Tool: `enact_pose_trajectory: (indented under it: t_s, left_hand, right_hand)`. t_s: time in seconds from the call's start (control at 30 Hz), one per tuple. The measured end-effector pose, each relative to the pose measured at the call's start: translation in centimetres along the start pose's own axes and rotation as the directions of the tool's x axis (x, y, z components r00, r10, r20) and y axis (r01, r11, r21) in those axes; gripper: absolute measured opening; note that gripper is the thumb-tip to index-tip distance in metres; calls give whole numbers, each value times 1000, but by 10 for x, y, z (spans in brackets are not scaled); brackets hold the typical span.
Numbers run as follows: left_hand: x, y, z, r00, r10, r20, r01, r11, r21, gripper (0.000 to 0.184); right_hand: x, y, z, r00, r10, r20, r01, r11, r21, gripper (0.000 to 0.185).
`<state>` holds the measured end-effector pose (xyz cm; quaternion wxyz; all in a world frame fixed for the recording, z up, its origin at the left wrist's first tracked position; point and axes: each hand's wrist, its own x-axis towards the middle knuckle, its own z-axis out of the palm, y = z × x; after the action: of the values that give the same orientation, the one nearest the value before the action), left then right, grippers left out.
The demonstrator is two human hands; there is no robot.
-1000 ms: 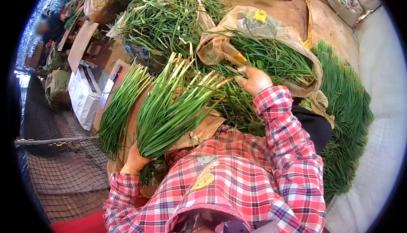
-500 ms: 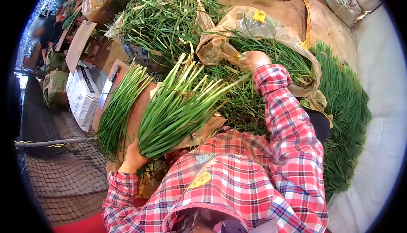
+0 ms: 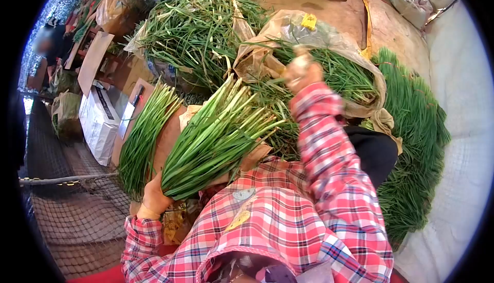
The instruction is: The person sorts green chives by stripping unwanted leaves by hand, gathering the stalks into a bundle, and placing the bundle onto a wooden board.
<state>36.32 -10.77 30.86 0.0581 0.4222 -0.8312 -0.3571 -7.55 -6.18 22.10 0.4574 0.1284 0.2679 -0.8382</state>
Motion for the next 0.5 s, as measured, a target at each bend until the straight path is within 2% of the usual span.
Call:
enact_pose_trajectory:
  t_s: [0.07,0.1,0.13,0.17,0.2,0.23,0.27,0.3,0.37,0.4,0.43,0.47,0.5]
  left_hand:
    - [0,-6,2,1000,-12,-6,12,1000,-9,54]
    - [1,-8,2,1000,-6,0,6,1000,29,55]
    - [2,-9,2,1000,4,3,-4,998,70,56]
    - [4,-7,3,1000,19,-7,-19,998,67,57]
    - [6,-3,3,1000,20,-5,-20,997,69,57]
    - [8,4,1,999,49,2,-49,989,136,57]
    - [10,10,0,997,74,11,-75,977,200,57]
    - [11,16,-1,996,87,16,-88,969,232,57]
    - [12,25,-4,997,73,39,-81,955,284,57]
    - [12,30,-6,996,61,64,-79,941,328,58]
    - [12,34,-9,996,5,89,-32,950,310,58]
    - [12,31,-9,996,4,90,-32,950,310,58]
    - [11,24,-8,996,5,86,-28,962,271,59]
  right_hand:
    - [10,-55,-11,965,-264,-3,259,950,-175,30]
    - [-5,-60,5,983,-184,-4,161,868,-469,23]
    - [-17,-58,21,994,-107,-27,56,697,-715,16]
    - [2,-35,32,985,135,-106,-91,-108,-990,45]
    - [-24,-15,40,921,352,164,286,-328,-900,58]
    - [-14,37,25,806,366,466,521,-811,-266,80]
    - [-21,58,35,820,401,408,523,-815,-250,88]
    - [-32,77,50,857,458,236,505,-836,-213,83]
    - [-24,108,30,703,562,435,709,-600,-370,73]
    - [-21,121,33,733,646,214,669,-630,-394,63]
    - [-23,119,27,742,653,151,570,-497,-654,60]
    - [-27,114,21,736,671,89,405,-332,-852,58]
    - [-29,108,15,750,646,140,354,-213,-911,51]
